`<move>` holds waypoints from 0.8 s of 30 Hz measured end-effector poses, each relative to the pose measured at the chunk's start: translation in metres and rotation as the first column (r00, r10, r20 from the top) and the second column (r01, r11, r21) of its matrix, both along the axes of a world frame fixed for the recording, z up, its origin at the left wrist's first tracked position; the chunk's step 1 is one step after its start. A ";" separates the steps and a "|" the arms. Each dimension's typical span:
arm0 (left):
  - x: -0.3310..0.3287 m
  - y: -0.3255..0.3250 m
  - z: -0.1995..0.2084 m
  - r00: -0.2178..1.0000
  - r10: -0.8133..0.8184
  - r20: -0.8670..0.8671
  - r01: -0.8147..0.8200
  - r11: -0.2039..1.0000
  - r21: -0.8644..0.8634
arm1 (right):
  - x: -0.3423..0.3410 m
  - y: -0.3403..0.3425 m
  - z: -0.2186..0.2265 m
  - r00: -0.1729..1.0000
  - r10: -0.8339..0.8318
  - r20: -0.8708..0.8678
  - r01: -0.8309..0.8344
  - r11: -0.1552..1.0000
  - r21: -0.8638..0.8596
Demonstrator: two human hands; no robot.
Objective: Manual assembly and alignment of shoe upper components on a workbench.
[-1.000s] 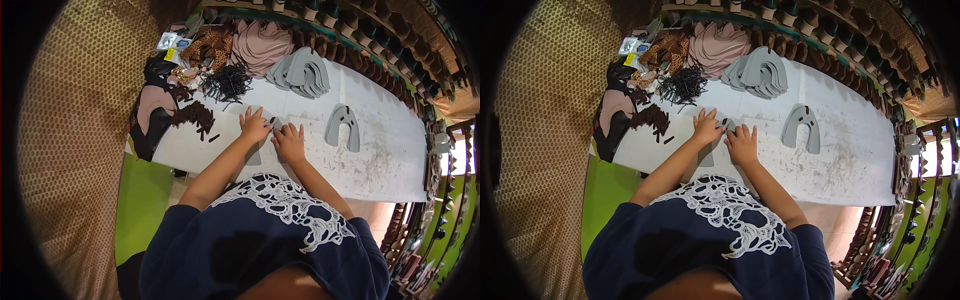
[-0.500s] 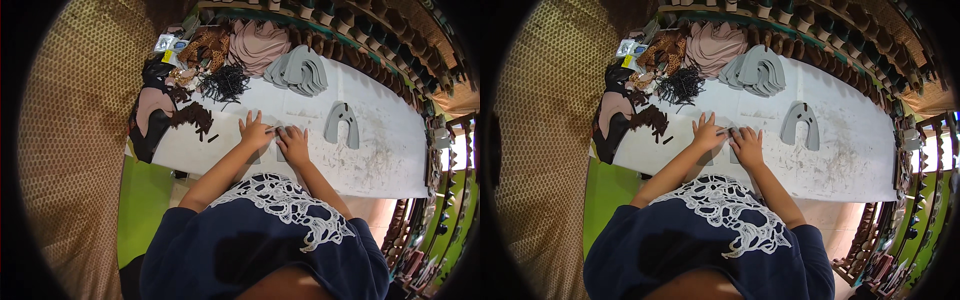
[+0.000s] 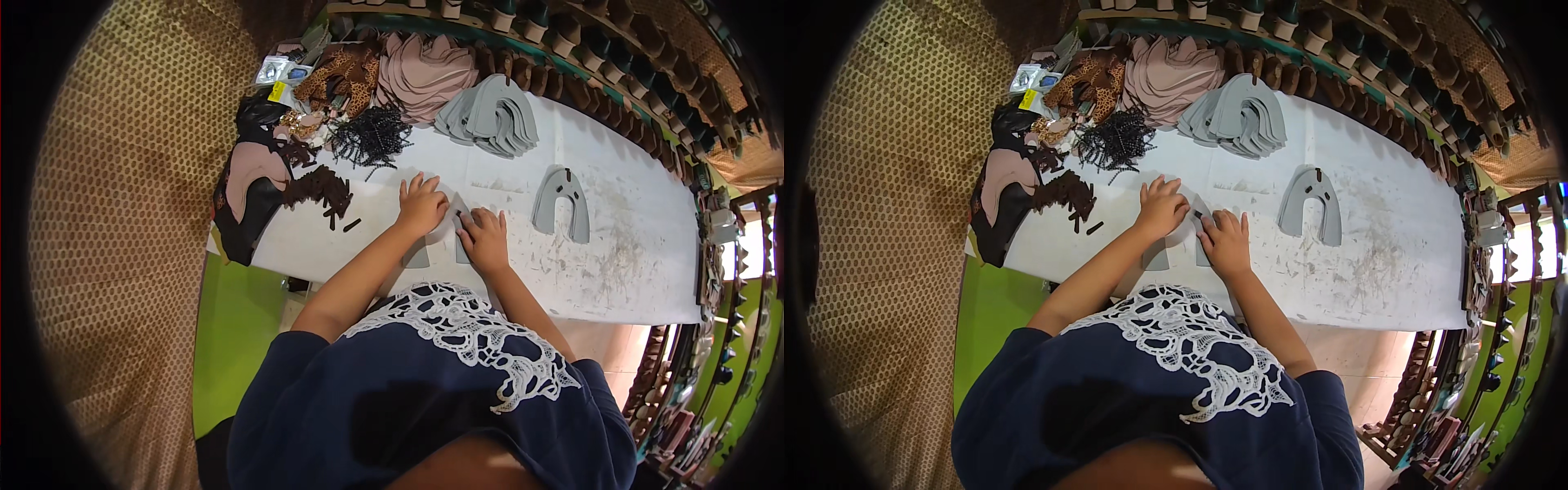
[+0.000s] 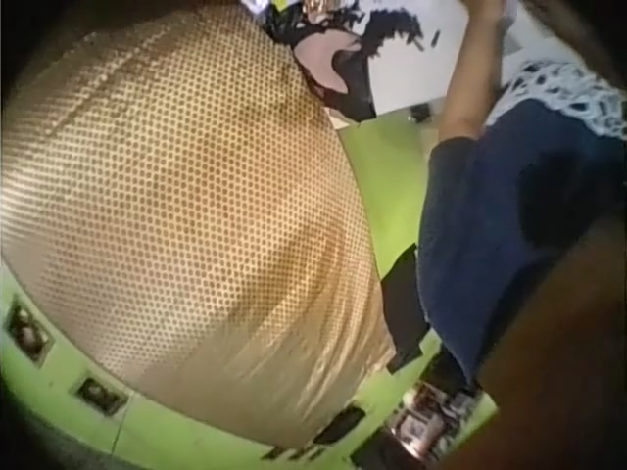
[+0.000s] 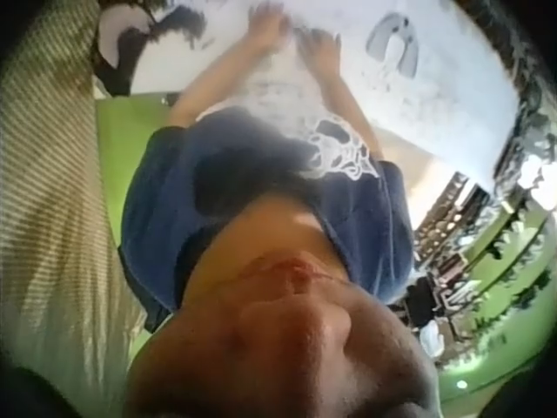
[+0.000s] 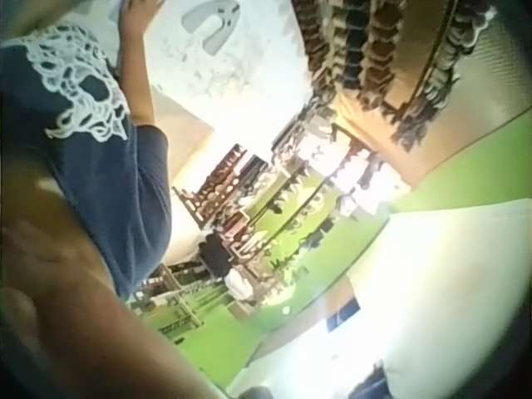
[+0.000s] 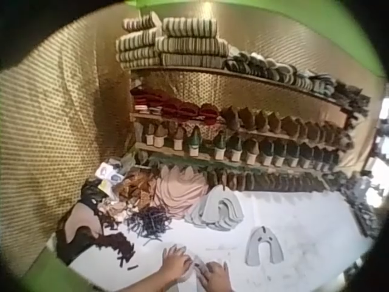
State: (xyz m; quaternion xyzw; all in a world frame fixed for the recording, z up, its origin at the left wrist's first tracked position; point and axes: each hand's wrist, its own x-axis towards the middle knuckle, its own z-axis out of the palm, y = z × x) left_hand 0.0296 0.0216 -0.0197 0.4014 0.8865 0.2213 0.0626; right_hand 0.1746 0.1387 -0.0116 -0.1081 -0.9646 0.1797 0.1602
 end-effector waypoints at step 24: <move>-0.011 0.001 -0.002 0.994 0.106 0.018 -0.106 0.994 0.019 | -0.002 0.000 -0.001 0.994 -0.013 0.109 -0.001 0.992 0.125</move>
